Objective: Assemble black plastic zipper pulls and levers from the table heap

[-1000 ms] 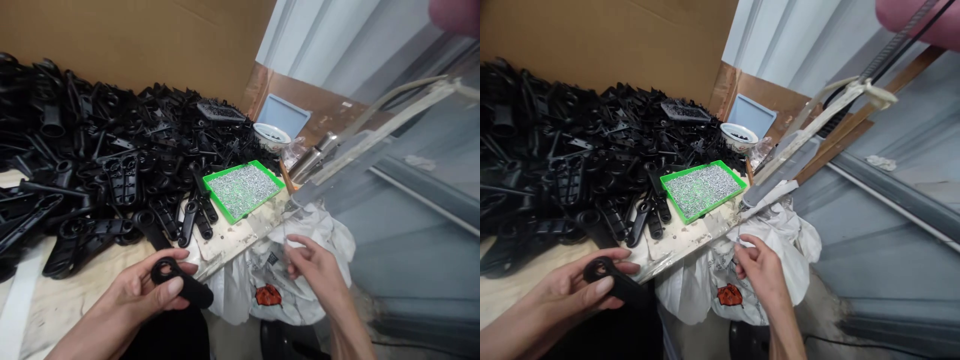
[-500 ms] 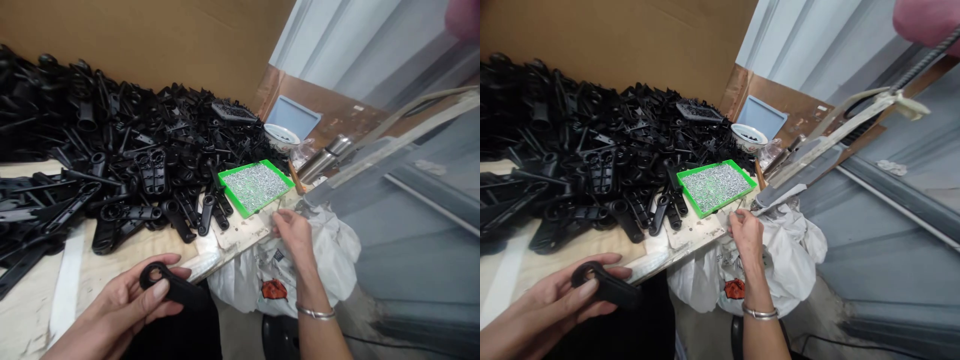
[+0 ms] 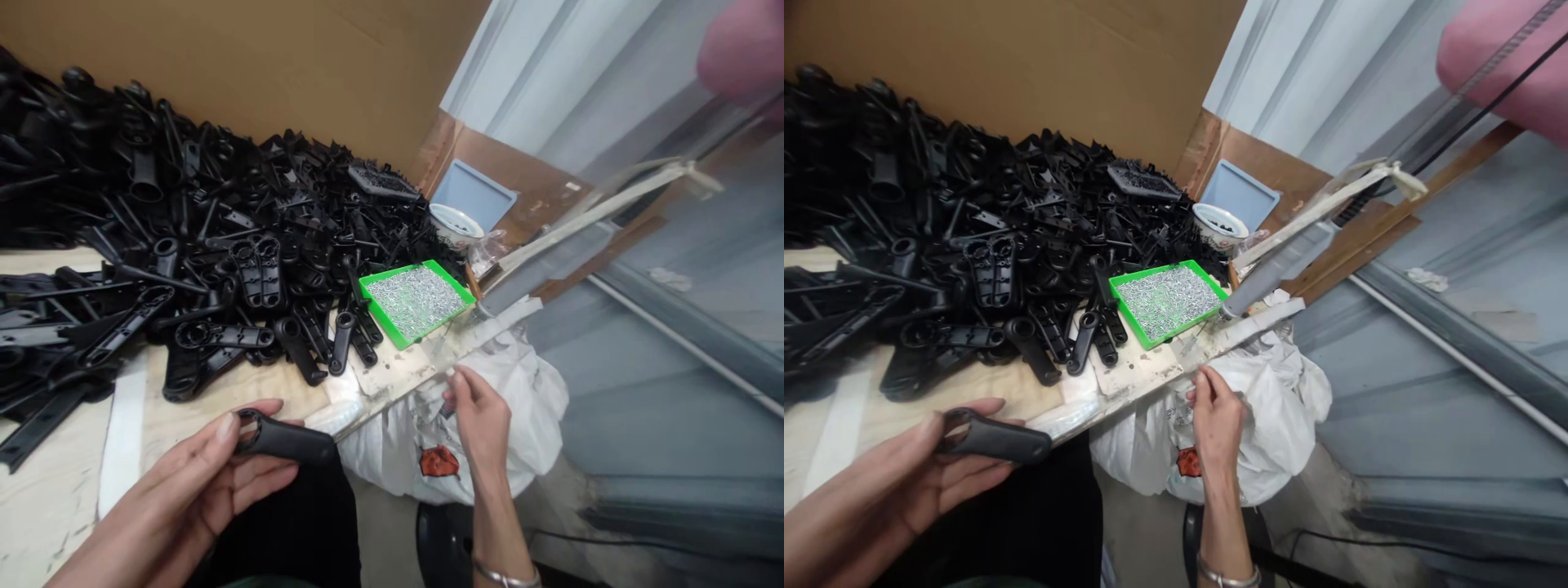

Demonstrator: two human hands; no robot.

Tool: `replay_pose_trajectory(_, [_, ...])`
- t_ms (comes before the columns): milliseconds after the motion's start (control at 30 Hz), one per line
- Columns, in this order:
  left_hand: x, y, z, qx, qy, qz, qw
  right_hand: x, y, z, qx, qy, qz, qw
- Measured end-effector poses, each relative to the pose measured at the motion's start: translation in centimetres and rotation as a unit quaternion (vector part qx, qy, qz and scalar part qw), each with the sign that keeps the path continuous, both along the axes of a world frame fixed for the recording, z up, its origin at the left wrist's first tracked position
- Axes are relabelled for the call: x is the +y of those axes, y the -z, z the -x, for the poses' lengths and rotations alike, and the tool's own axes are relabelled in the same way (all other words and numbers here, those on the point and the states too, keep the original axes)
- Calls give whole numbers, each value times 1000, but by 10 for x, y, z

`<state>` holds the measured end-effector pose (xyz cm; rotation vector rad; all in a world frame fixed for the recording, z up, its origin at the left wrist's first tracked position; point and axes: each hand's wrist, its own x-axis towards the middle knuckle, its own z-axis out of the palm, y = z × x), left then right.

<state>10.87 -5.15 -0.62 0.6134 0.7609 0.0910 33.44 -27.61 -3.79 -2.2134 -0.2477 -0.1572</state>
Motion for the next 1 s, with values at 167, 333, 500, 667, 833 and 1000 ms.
replay_pose_trajectory(167, [-4, -8, -2, -48, -11, -3, 999, 28, -18, 59, 41, -124, -58, 990])
replay_pose_trajectory(333, [-4, -13, 13, -109, -51, -36, 992, 75, -32, 97, -31, -363, -64, 929])
replay_pose_trajectory(500, [1, -15, 39, -139, -123, -82, 979, 115, -31, 128, 36, -421, -59, 904])
replay_pose_trajectory(667, [2, -19, 52, -164, -124, -132, 970, 135, -31, 157, 153, -409, -129, 890])
replay_pose_trajectory(833, [-4, -22, 54, -46, -140, -179, 973, 136, -40, 173, 285, -422, -201, 837])
replay_pose_trajectory(1000, [2, -17, 54, 9, -89, -146, 985, 104, -32, 142, 155, -346, -103, 920])
